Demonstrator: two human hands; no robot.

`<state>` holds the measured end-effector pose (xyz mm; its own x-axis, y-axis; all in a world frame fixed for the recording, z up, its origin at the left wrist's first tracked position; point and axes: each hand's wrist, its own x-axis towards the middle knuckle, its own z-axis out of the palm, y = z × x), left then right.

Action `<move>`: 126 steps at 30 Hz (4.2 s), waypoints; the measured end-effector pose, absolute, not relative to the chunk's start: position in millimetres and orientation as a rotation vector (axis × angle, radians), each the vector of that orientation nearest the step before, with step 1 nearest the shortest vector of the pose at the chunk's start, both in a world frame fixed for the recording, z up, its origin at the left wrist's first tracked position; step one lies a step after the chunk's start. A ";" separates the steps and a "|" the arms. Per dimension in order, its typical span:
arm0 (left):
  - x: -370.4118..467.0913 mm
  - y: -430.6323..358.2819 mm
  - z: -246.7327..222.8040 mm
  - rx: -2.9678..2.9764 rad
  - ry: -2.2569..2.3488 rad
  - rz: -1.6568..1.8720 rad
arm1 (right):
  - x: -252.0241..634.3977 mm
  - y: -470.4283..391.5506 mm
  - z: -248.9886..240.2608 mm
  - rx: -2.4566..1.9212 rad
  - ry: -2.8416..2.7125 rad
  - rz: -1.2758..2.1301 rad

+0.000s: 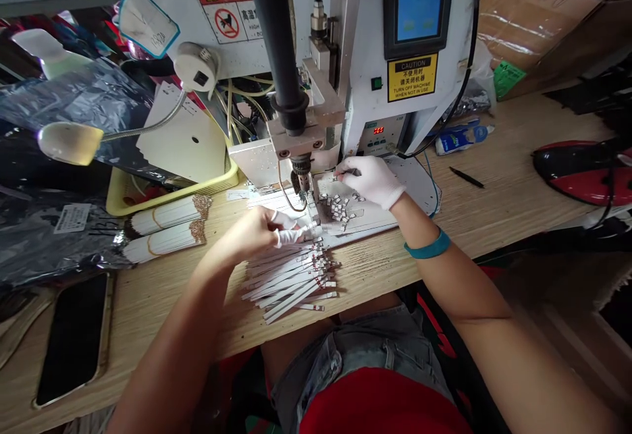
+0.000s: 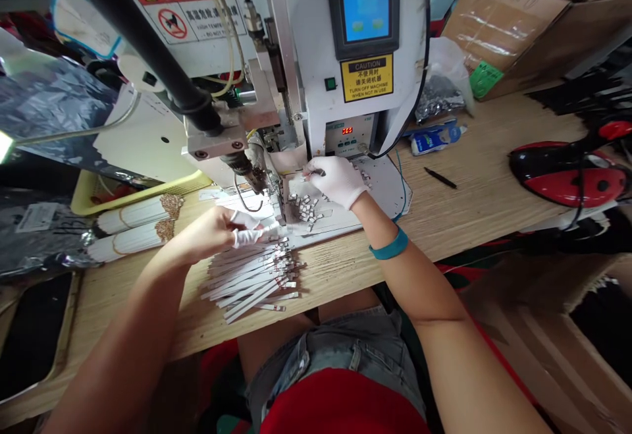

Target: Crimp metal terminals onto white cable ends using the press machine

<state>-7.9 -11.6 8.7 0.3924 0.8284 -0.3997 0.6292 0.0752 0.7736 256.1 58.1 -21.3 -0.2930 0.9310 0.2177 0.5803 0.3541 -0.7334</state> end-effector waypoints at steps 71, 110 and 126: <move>7.4 0.5 -3.2 1.444 1.365 0.565 | 210.7 22.0 -18.9 -1.056 -1.337 1.804; 1.0 -1.6 -11.9 2.401 1.750 0.186 | 228.3 49.6 -34.3 -1.259 -2.200 0.707; -4.5 -5.6 0.0 2.059 1.599 0.484 | 234.6 43.7 -17.4 -1.207 -2.039 1.002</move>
